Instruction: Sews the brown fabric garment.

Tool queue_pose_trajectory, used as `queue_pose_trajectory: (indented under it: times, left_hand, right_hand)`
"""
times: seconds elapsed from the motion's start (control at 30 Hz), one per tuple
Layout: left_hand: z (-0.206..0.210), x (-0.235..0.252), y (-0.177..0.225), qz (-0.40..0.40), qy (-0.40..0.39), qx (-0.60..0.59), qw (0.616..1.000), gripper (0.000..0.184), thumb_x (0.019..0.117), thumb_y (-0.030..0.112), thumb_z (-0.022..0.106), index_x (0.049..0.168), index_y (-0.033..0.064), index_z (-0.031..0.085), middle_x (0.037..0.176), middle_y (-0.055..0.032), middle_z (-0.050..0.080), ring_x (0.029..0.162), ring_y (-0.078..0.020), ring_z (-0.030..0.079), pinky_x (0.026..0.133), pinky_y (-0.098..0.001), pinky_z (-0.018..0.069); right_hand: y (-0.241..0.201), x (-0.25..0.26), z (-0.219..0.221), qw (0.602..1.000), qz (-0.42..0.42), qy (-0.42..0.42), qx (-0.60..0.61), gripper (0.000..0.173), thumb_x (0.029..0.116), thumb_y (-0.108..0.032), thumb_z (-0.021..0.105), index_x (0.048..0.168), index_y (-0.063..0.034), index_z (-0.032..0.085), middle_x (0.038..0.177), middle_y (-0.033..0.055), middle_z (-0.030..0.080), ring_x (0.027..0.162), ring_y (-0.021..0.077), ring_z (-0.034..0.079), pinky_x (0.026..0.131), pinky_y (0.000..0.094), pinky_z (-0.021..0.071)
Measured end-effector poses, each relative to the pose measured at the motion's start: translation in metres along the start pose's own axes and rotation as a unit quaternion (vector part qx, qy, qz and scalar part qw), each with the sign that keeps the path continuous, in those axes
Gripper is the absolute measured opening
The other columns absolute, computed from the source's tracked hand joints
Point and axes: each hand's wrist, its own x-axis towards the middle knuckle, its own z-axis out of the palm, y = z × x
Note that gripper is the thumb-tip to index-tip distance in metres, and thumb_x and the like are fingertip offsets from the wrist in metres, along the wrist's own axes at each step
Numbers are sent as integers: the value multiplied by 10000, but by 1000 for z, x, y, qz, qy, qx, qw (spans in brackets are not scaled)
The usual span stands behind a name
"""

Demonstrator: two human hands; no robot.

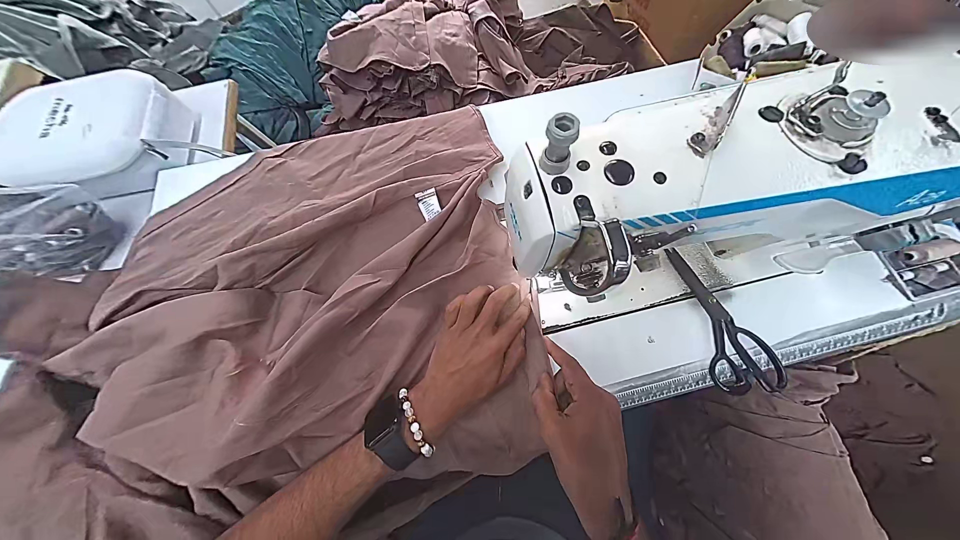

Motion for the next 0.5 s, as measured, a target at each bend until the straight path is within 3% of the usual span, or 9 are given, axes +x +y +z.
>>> queue_pose_trajectory:
  times: [0.1,0.23,0.37,0.5]
  left_hand:
    - [-2,7,-13,32,6,-9,999,340,1051,381,459,1270,285,701,1355,-32,619,1273,-265,516,1060,-452,368]
    - [0,16,-24,74,18,-16,997,332,1051,409,482,1249,286,720,1276,-20,645,1244,-246,519,1047,-433,367]
    - [-3,31,-39,131,28,-30,990,311,1046,417,509,1139,278,772,1136,-5,677,1140,-226,558,1008,-421,385]
    - [-4,46,-54,201,52,-52,977,294,1038,420,544,1048,274,799,1065,17,695,1086,-200,569,1006,-401,372]
  right_hand:
    - [-3,-4,-1,1000,5,-4,2,485,875,-209,611,1343,-115,692,661,-94,576,498,20,457,457,220,424]
    - [-6,-5,-5,1000,-4,13,-3,452,871,-186,595,1296,-103,723,606,-96,554,463,18,436,433,215,402]
    - [-17,1,-14,998,-41,25,-48,449,869,-189,577,1278,-87,733,513,-99,474,392,27,369,372,240,332]
    - [-33,20,-31,984,-111,37,-136,388,882,-200,551,1179,-98,779,497,-59,508,384,92,440,366,306,355]
